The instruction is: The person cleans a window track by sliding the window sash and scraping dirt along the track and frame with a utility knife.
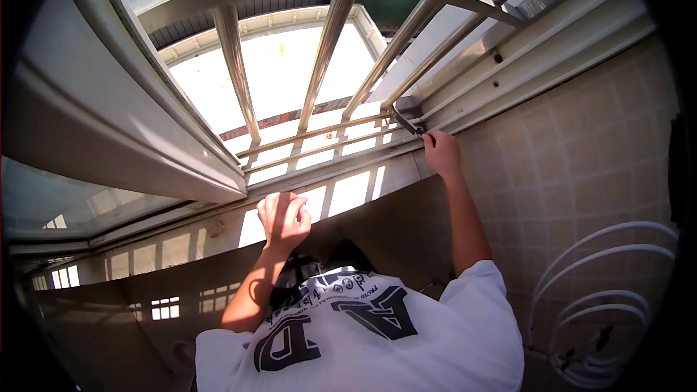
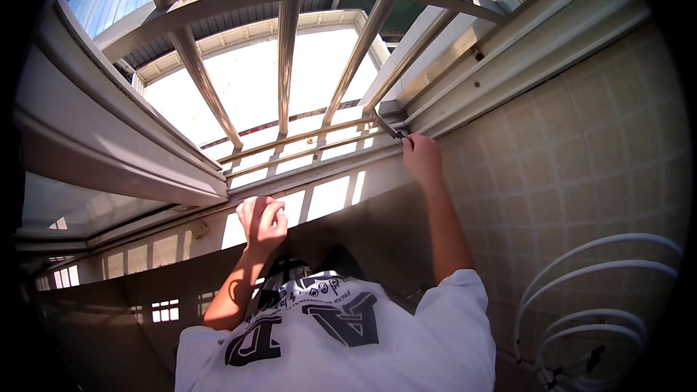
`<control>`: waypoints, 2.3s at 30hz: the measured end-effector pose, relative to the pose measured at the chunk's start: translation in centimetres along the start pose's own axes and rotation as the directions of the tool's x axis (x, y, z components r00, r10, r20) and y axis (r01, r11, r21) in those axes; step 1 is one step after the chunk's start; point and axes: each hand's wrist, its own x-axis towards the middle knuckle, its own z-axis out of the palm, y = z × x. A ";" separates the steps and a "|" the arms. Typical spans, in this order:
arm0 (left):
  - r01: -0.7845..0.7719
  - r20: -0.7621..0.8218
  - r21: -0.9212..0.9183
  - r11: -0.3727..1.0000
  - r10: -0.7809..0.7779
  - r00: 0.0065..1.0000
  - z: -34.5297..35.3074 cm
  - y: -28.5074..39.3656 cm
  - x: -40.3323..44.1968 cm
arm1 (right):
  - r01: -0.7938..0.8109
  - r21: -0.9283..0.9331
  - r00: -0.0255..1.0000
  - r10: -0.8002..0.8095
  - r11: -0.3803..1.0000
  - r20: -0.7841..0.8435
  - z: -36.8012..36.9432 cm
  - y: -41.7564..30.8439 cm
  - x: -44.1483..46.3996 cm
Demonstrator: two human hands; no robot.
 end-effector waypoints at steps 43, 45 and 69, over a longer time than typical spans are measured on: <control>0.039 -0.025 -0.038 0.999 -0.040 0.999 -0.2 -0.1 0.0 | 0.179 0.206 0.968 -0.209 0.962 0.137 -1.8 -8.8 1.0; 0.034 -0.015 -0.043 0.998 -0.035 0.999 -0.1 -0.1 -0.2 | 0.228 0.089 0.974 -0.226 0.970 -0.032 1.8 -6.5 0.8; 0.062 -0.009 -0.029 0.998 -0.062 0.998 0.2 0.0 -0.3 | 0.444 0.214 0.872 -0.474 0.870 0.121 -3.8 -12.1 -2.2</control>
